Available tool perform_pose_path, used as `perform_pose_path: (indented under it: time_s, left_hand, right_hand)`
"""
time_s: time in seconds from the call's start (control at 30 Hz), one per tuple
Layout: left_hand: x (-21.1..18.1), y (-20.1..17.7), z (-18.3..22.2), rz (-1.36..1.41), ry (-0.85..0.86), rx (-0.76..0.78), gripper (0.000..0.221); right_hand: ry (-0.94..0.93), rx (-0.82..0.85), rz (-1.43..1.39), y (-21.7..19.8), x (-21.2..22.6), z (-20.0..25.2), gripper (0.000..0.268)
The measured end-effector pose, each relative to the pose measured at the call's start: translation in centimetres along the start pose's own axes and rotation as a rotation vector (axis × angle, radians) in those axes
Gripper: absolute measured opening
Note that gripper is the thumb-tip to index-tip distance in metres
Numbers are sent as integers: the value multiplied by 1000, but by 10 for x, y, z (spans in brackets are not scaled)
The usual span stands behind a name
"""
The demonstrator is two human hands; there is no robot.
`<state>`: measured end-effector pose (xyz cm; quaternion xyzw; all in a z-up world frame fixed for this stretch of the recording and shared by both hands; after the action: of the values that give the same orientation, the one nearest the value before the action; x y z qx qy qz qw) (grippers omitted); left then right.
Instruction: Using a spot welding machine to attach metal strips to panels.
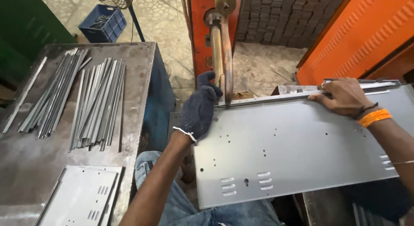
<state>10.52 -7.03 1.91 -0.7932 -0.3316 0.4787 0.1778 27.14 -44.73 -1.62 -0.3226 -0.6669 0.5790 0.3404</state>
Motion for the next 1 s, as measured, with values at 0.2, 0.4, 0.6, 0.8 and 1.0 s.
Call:
perform_pose_path:
  time_s: [0.2,0.4,0.6,0.8,1.0]
  left_hand:
    - [15,5,5,37,-7,-11,33]
    - [11,13,-3,-49,14,46,38]
    - [3,9,-1,43,-59,36,57]
    - [3,5,0,92,-92,62,61]
    - [1,-26,11,-225,-144,295,54]
  right_hand:
    - [-21,-29,7,5,-1,1,66]
    - [-33,-50,13,2,-4,8,64]
    - [34,7,64,8,-16,6,67]
    - [-26,-59,36,10,-14,12,63]
    - [41,12,-10,-3,42,6,62]
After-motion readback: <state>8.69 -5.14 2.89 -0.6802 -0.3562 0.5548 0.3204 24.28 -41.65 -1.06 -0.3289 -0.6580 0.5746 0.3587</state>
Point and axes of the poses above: each hand's wrist, its own z-axis away from the middle knuckle, its own y-axis out of the palm, x = y × z, the point moved 8 cm from there along -z, towards the middle knuckle, and after that the axes turned 11 degrees about -z, right-handed, at the moved point
